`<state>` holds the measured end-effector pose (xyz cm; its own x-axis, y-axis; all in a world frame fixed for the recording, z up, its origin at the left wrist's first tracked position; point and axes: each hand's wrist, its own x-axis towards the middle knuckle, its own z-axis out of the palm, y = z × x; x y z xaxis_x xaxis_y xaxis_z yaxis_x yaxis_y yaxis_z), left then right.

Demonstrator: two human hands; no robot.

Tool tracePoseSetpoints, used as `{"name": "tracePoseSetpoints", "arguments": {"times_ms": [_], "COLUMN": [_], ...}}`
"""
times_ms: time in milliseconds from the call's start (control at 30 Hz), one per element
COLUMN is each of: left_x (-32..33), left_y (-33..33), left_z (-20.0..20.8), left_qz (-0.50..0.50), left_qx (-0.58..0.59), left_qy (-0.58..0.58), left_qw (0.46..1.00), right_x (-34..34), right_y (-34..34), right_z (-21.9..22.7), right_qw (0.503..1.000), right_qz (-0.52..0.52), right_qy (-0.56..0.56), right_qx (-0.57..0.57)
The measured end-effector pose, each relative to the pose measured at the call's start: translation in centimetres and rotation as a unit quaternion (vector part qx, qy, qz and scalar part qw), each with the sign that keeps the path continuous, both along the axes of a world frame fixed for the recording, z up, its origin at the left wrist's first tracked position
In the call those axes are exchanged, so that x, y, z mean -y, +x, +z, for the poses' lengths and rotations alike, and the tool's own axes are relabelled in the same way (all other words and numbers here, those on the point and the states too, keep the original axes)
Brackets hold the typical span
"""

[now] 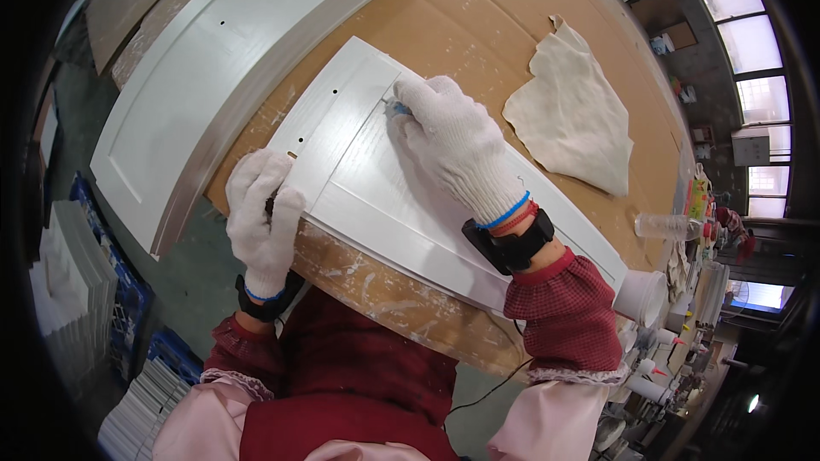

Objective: Use a sanding block to finish the edges and surfaces of white cabinet panels.

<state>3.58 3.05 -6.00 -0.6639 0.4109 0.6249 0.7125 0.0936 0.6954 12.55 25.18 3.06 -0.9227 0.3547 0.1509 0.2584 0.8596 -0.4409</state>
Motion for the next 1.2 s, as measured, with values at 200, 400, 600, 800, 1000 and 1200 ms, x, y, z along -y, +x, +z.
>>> {"name": "tracePoseSetpoints", "arguments": {"times_ms": [200,400,600,800,1000,1200], "left_x": [0.0,0.1,0.1,0.2,0.7,0.3], "left_y": [0.2,0.6,1.1,1.0,0.5,0.9], "left_z": [0.0,-0.5,-0.7,-1.4,-1.9,-1.3], "left_qz": [-0.001,0.015,0.017,-0.003,-0.021,-0.008], "left_qx": [0.003,0.037,0.073,0.095,0.106,0.072], "left_qy": [-0.005,-0.022,-0.028,-0.015,-0.022,-0.064], "left_qw": [1.000,0.999,0.997,0.995,0.994,0.995], "right_x": [-0.8,-1.3,-2.2,-3.0,-3.3,-5.1], "right_y": [4.2,9.0,14.3,19.6,24.3,30.5], "right_z": [-0.1,0.0,0.2,0.3,1.0,-0.2], "right_qw": [0.999,0.998,0.995,0.991,0.985,0.979], "right_qz": [-0.027,-0.055,-0.086,-0.115,-0.167,-0.193], "right_qy": [0.017,0.014,0.045,0.068,0.054,0.070], "right_qx": [-0.010,-0.017,-0.017,-0.016,0.000,-0.004]}}
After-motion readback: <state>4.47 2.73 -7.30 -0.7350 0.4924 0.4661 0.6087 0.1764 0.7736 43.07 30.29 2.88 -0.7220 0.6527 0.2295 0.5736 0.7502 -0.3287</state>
